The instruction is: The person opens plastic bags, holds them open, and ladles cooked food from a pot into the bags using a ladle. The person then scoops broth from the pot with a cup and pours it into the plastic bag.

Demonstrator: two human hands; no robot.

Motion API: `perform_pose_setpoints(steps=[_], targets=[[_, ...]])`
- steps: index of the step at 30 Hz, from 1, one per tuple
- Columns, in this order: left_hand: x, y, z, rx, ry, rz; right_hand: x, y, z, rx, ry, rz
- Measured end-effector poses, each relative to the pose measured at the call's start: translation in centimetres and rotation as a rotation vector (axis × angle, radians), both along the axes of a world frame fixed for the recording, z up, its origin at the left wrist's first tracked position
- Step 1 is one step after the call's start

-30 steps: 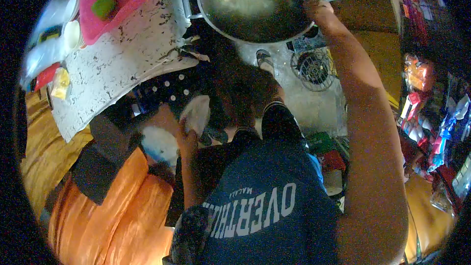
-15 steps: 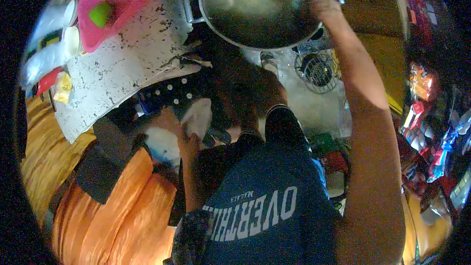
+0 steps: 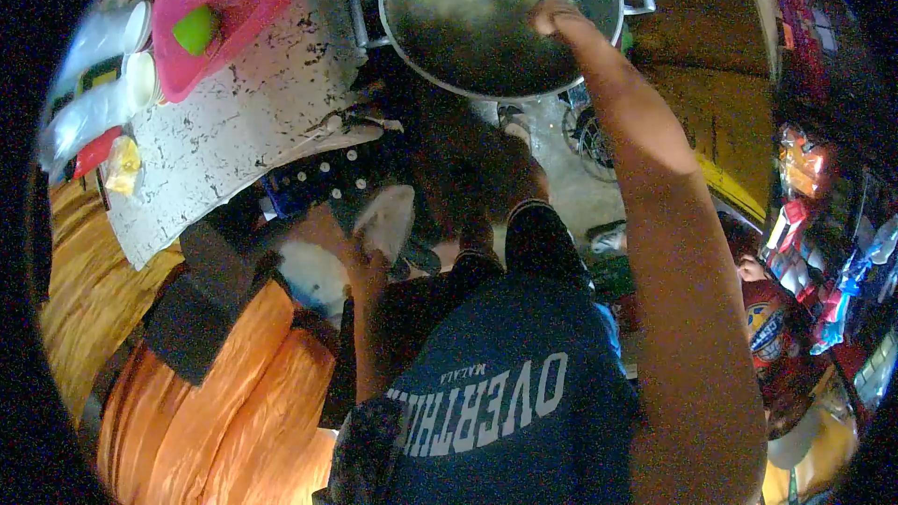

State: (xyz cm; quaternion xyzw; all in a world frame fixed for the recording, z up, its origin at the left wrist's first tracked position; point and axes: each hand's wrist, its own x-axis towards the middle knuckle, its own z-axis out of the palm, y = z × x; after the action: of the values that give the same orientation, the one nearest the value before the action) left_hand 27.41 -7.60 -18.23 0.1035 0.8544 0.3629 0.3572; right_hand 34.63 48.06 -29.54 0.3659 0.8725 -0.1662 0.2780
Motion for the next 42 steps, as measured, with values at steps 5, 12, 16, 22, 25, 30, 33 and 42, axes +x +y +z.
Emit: perform_pose_setpoints(steps=[5, 12, 16, 22, 25, 30, 33, 42], targets=[[0.8, 0.4, 1.7, -0.003, 0.003, 0.013, 6.0, 1.2, -0.9, 0.045, 0.531, 0.738], [0.9, 0.8, 2.2, -0.007, -0.066, 0.035, 4.3, -2.3, 5.7, -0.768, 0.223, -0.836], [1.2, 0.2, 1.2, 0.056, 0.018, 0.025, 4.0, -2.0, 5.8, -0.750, 0.206, -0.955], [2.0, -0.8, 0.2, 0.020, -0.064, 0.118, 5.5, -0.2, 4.0, -0.114, 0.223, 0.537], [2.7, -1.1, 0.1, 0.089, -0.103, 0.156, 4.6, -0.4, 3.9, 0.131, 0.080, 0.757], [2.2, 0.6, 2.1, 0.038, 0.120, 0.003, 4.3, -0.4, 0.6, 0.252, 0.014, 0.771], [1.7, 2.6, 4.1, 0.007, 0.255, -0.082, 6.6, 4.0, -9.5, 0.235, 0.280, 0.804], [1.2, 5.1, 5.3, -0.039, 0.118, 0.011, 1.4, -0.4, -2.1, 0.007, 0.249, 0.282]])
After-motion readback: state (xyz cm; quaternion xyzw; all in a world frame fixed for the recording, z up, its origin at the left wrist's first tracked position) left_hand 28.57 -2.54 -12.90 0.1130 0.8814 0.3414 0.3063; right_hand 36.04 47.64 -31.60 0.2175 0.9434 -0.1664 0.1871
